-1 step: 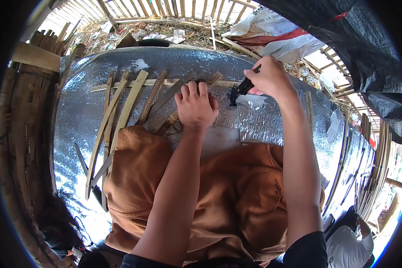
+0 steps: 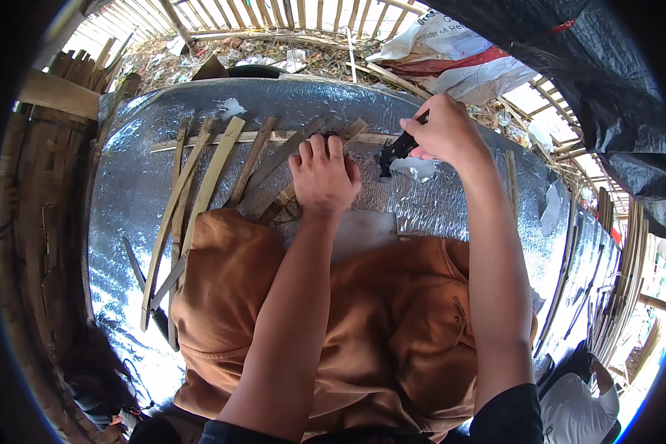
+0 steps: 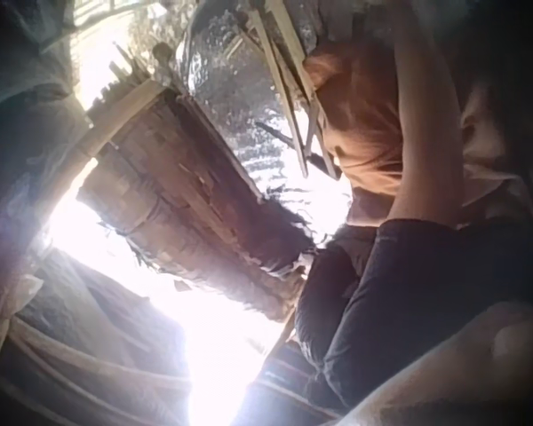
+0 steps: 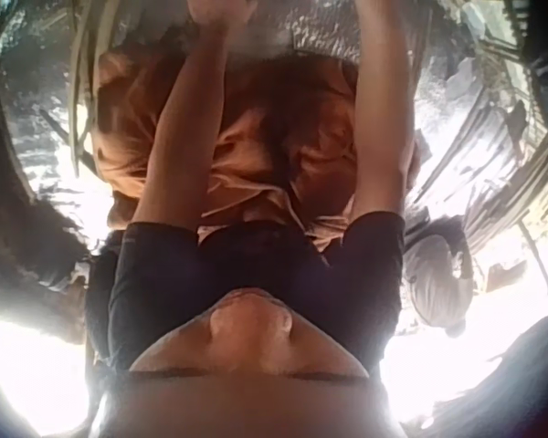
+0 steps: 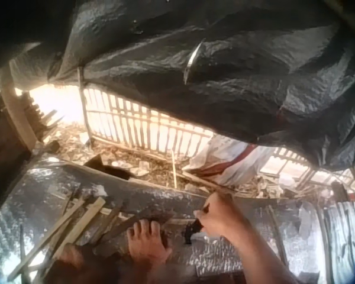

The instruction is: The person uses a hammer to strike bamboo strips on a cloth-covered surface to clean them, then picks up and handles the strips to inspect them.

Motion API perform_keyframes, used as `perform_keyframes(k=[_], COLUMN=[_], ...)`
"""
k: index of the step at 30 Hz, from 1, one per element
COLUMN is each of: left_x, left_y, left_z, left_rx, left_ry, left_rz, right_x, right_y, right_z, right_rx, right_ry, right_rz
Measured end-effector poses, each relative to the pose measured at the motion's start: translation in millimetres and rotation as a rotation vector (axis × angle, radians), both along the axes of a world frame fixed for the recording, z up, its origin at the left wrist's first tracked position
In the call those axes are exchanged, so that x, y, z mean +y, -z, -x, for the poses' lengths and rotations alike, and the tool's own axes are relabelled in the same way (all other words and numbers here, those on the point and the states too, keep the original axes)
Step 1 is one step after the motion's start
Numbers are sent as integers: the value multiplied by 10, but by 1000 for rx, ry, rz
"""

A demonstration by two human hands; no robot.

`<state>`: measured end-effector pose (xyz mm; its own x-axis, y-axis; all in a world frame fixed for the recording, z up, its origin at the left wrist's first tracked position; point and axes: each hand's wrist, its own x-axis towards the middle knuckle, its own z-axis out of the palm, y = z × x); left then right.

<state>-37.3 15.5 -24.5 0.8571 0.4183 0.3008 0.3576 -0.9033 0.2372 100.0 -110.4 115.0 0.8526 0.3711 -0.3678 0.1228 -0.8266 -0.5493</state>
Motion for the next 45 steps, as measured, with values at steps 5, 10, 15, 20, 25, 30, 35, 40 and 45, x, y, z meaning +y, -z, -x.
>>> perform_keyframes(k=[5, 10, 15, 20, 25, 30, 35, 40, 45], left_x=[5, -18, -3, 10, -18, 8, 3, -4, -3], left_y=[2, -39, 22, 0, -25, -28, -35, -49, -28], left_z=[7, 1, 6, -2, -22, -6, -6, -9, -13], left_rx=[1, 37, 16, 11, 29, 47, 53, 49, 61], left_ry=[-11, -6, -22, -20, -9, -21, -22, -22, -19], left_rz=[-5, 20, 12, 24, 27, 41, 51, 36, 41], right_x=[-21, -170, -165, -2, 59, 4, -124, -258, -302], right_y=[-65, 83, 74, -13, -89, -13, 43, 257, 312], right_z=[113, 145, 182, -24, -123, -49, 180, 323, 527], right_rx=[-93, -211, -188, -29, -63, -125, -143, -413, -613], right_ry=[-76, -132, -99, -42, -57, -68, 11, -49, -97], right_rz=[91, 129, 118, 86, 104, 58, -45, -103, -13])
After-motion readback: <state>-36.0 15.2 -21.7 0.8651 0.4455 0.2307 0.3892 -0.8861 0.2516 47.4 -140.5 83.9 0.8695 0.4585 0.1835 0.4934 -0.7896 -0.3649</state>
